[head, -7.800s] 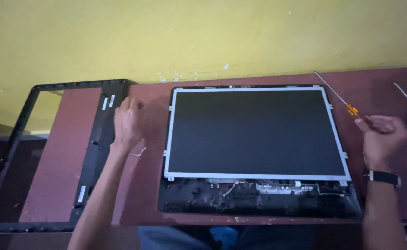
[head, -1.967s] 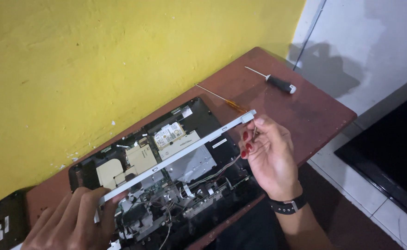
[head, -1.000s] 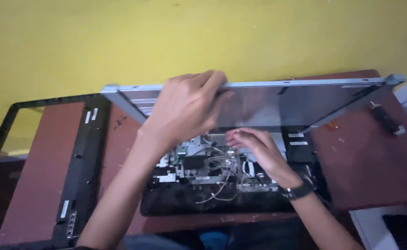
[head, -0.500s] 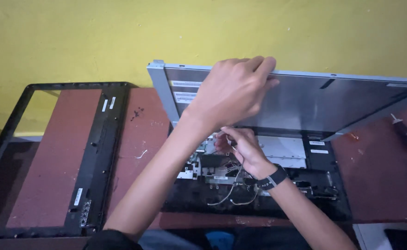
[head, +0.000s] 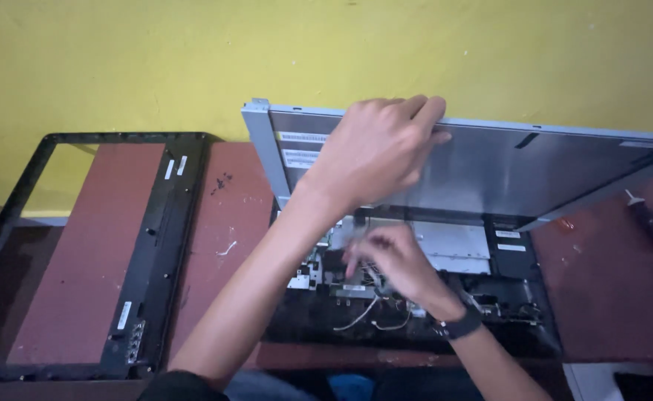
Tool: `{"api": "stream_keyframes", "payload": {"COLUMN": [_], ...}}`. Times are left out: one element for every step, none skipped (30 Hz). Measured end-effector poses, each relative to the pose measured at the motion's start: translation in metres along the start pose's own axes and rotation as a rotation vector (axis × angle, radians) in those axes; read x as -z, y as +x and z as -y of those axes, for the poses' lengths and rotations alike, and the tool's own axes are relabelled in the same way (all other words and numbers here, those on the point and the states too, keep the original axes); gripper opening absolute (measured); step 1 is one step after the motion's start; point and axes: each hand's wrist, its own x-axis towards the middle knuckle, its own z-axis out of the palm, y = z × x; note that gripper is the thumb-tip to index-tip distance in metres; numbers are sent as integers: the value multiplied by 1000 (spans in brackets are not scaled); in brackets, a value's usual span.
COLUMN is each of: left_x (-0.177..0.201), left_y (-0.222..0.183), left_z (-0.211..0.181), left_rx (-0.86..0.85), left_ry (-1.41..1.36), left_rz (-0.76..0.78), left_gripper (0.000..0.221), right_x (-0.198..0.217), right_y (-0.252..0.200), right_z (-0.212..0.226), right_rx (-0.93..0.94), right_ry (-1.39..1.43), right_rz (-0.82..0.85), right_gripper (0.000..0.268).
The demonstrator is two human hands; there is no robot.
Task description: Disassembling a laptop or monitor by removing screws and disconnecting internal components
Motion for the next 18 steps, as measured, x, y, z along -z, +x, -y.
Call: {"api": "stream_keyframes", "payload": {"left_x": [1,3,4,5,6,7,7,8,9,10,12,13,13,14,14,15,15,15], "left_y": [-1,-1,-2,-2,-3,-4,-6,-6,-6,-6,-6,-6,-7,-8,-10,-11,-13,-14], "left_z": [-1,-1,-2,-2,-3,-4,-5,-5,-6,-7,-8,-8,-9,-9,-9,-8,-7,-6], "left_rx": [0,-2,-4,-7,-7,-9,-13,-20,-26,-32,-12,8,2,-21,-44,-46,-46,-46], "left_ry": [-4,5,14,12,10,7,4,17,31,29,14,0,-1,-14,-27,-25,-25,-25], "left_rz": [0,-6,-11,-11,-3,3,-1,-4,-6,-10,19,48,45,-17,-78,-78,-65,-51], "left_gripper": [20,21,22,22,22,22,22,22,22,22,21,20,20,19,20,20,26,38], "right_x": [2,4,6,12,18,24,37,50,63,78,93,107,126,145,164,184,204,224], "right_y": [-13,-25,-37,-47,-58,-69,-77,-86,-94,-100,-107,-113,-110,-107,-104,-97,-89,-82], "right_z": [7,15,22,17,11,5,7,11,14,1,-12,-25,-31,-37,-43,-64,-85,-106], "right_rx": [-3,-41,-79,-80,59,199,199,176,154,155,228,300,303,471,637,639,528,415], "right_ry": [-1,-205,-409,-409,-495,-583,-586,-557,-525,-528,-505,-473,-475,-386,-292,-290,-144,0], "right_rz": [-2,97,197,194,22,-152,-156,-290,-422,-429,-727,-1024,-1030,-1075,-1116,-1117,-1090,-1058], "right_gripper": [34,21,15,15,22,33,33,22,12,12,6,16,16,30,45,45,45,47]}}
